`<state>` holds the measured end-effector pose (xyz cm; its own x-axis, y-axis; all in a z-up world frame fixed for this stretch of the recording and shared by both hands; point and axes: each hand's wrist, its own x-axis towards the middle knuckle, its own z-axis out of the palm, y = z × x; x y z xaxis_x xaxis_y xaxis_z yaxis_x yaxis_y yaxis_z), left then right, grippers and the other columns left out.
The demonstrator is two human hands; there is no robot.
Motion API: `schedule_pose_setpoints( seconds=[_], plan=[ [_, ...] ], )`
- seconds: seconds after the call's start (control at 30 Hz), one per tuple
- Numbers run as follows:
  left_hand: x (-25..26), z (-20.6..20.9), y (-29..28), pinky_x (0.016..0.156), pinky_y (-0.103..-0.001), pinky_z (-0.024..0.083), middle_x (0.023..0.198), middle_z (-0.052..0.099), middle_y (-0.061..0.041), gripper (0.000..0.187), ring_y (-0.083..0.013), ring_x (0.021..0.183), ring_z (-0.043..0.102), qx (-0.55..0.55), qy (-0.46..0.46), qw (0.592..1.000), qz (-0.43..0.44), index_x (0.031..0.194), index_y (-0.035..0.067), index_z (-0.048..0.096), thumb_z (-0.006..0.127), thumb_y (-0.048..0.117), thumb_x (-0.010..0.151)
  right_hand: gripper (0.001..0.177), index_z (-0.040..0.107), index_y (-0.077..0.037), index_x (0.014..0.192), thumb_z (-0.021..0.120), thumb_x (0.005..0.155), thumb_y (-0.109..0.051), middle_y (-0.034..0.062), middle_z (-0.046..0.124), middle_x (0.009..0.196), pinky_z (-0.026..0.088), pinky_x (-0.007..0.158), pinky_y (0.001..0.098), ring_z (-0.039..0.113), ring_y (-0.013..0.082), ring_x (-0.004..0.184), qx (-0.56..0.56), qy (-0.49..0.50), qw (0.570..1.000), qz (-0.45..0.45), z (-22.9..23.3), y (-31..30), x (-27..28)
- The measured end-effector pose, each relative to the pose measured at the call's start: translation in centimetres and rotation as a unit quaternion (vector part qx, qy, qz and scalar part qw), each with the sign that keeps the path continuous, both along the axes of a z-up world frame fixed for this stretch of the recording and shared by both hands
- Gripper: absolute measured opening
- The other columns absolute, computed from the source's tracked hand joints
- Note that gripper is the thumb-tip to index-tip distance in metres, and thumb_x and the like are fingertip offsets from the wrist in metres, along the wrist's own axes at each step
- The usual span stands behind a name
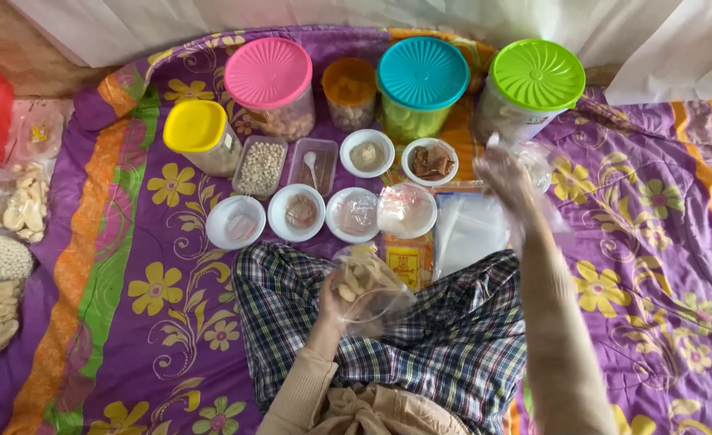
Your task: Packaging various food items like nuts and seeds into small plastic bags using a spoon.
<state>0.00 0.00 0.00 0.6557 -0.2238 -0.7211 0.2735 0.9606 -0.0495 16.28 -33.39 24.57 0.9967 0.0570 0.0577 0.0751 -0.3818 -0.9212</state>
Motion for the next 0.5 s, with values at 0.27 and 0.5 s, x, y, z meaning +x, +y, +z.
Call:
schedule_pose_setpoints(
  seconds=[0.27, 0.5],
  plan=[
    [-0.2, 12.6, 0.7, 0.114, -0.065, 0.039, 0.153, 0.049, -0.019, 0.06, -0.0432, 0.137, 0.048, -0.043, -0.012, 0.995, 0.089, 0.15, 0.011, 0.046, 0.055, 0.037, 0.096, 0.092, 0.058, 0.0, 0.138, 0.066, 0.08, -0.071, 0.0307, 0.067, 0.128, 0.05, 0.102, 0.0567, 0.063, 0.0475, 0.12, -0.433, 0.063, 0.899, 0.026, -14.1, 0.6, 15.0],
    [-0.1, 11.6, 1.9, 0.1, -0.051, 0.052, 0.129, 0.061, -0.025, 0.05, -0.0377, 0.114, 0.06, 0.011, -0.061, 0.997, 0.049, 0.135, 0.005, 0.056, 0.052, 0.038, 0.098, 0.079, 0.04, -0.033, 0.155, 0.055, 0.078, -0.026, 0.0139, 0.052, 0.15, 0.046, 0.104, 0.049, 0.055, 0.0424, 0.129, -0.383, 0.185, 0.904, 0.044, -18.0, 3.4, 17.7]
  ],
)
